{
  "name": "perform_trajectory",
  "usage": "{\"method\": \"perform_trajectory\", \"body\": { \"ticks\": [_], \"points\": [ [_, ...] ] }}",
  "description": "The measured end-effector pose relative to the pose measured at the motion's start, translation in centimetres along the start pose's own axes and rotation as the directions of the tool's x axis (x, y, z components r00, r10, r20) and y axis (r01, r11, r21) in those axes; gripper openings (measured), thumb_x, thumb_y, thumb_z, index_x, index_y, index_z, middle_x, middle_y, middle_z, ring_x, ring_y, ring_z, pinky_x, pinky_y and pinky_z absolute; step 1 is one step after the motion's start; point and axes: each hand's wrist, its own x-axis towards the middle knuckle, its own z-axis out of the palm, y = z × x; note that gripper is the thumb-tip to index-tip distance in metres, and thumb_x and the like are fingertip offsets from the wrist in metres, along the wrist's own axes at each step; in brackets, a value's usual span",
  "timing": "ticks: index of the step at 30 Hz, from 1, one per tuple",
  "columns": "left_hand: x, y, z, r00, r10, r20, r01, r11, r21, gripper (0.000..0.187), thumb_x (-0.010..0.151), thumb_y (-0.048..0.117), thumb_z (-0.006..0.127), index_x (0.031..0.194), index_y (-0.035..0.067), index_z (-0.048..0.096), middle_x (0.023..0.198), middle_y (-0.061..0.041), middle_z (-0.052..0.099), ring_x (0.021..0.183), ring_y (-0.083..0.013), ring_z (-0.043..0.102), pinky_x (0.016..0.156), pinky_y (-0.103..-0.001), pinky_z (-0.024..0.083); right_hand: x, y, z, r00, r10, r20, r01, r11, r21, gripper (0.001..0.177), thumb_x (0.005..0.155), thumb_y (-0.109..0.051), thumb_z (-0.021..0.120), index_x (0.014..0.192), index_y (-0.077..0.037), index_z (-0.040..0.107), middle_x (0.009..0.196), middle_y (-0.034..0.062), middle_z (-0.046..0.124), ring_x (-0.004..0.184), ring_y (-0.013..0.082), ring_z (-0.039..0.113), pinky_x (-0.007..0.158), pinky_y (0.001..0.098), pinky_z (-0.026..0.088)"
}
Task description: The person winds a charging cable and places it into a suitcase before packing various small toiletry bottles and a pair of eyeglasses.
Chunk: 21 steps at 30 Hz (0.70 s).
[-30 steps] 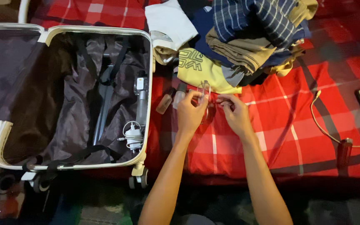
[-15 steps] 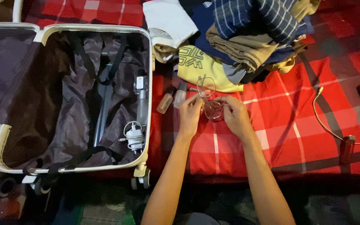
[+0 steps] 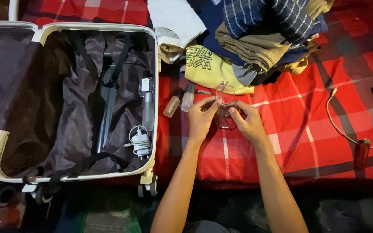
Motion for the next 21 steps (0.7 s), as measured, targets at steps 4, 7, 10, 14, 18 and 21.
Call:
{"method": "perform_trajectory", "body": {
  "ticks": [4,7,10,14,18,21],
  "points": [
    [-0.1,0.2,0.0,0.996,0.022,0.089,-0.017,0.999,-0.050,0.023,0.100,0.007,0.063,0.119,-0.003,0.072,0.103,0.000,0.075,0.092,-0.0046,0.068,0.082,-0.020,0.055,0.2,1.1,-0.2,1.000,0.003,0.003,-0.003,0.999,0.043,0.021,0.104,-0.008,0.055,0.116,0.005,0.068,0.107,0.0063,0.072,0.094,0.0109,0.068,0.088,0.0268,0.056],
    [-0.2,0.1,0.0,0.990,-0.074,0.119,0.064,0.994,0.084,0.027,0.104,0.004,0.062,0.127,-0.001,0.074,0.102,-0.005,0.071,0.081,-0.0104,0.054,0.070,-0.026,0.044,0.2,2.2,-0.5,0.999,0.030,-0.021,-0.027,0.993,0.112,0.022,0.104,-0.009,0.056,0.119,0.005,0.066,0.105,0.0068,0.071,0.095,0.0117,0.069,0.089,0.0280,0.057],
    [-0.2,0.0,0.1,0.962,0.182,0.204,-0.205,0.974,0.100,0.030,0.100,0.001,0.056,0.127,0.000,0.069,0.130,-0.007,0.064,0.114,-0.0129,0.062,0.100,-0.027,0.049,0.2,2.5,-0.9,0.998,-0.014,-0.055,0.017,0.998,0.058,0.026,0.106,-0.010,0.056,0.127,0.003,0.064,0.102,0.0077,0.070,0.093,0.0124,0.067,0.087,0.0269,0.055],
    [-0.5,0.7,0.4,0.916,0.245,0.318,-0.290,0.952,0.101,0.036,0.102,0.003,0.048,0.134,0.000,0.065,0.138,-0.010,0.061,0.134,-0.0168,0.055,0.117,-0.031,0.040,0.2,1.5,-1.0,0.996,-0.018,-0.091,0.028,0.993,0.118,0.028,0.104,-0.010,0.061,0.130,0.001,0.062,0.098,0.0069,0.070,0.090,0.0119,0.067,0.083,0.0253,0.055],
    [-0.9,1.4,0.7,0.934,0.183,0.307,-0.227,0.967,0.116,0.037,0.107,0.012,0.047,0.139,0.000,0.062,0.138,-0.009,0.059,0.131,-0.0177,0.053,0.114,-0.031,0.040,0.1,0.3,-0.9,0.991,0.077,-0.113,-0.043,0.959,0.280,0.029,0.102,-0.010,0.063,0.129,-0.001,0.059,0.093,0.0071,0.071,0.081,0.0126,0.068,0.075,0.0264,0.057],
    [-0.9,1.3,0.8,0.955,0.101,0.280,-0.126,0.990,0.071,0.035,0.108,0.014,0.052,0.138,-0.001,0.061,0.129,-0.008,0.065,0.121,-0.0160,0.060,0.107,-0.030,0.047,0.3,0.0,-0.8,0.990,0.042,-0.131,-0.005,0.962,0.272,0.021,0.102,-0.006,0.062,0.121,0.001,0.057,0.102,0.0085,0.074,0.089,0.0145,0.069,0.082,0.0269,0.057]
  ]
}}
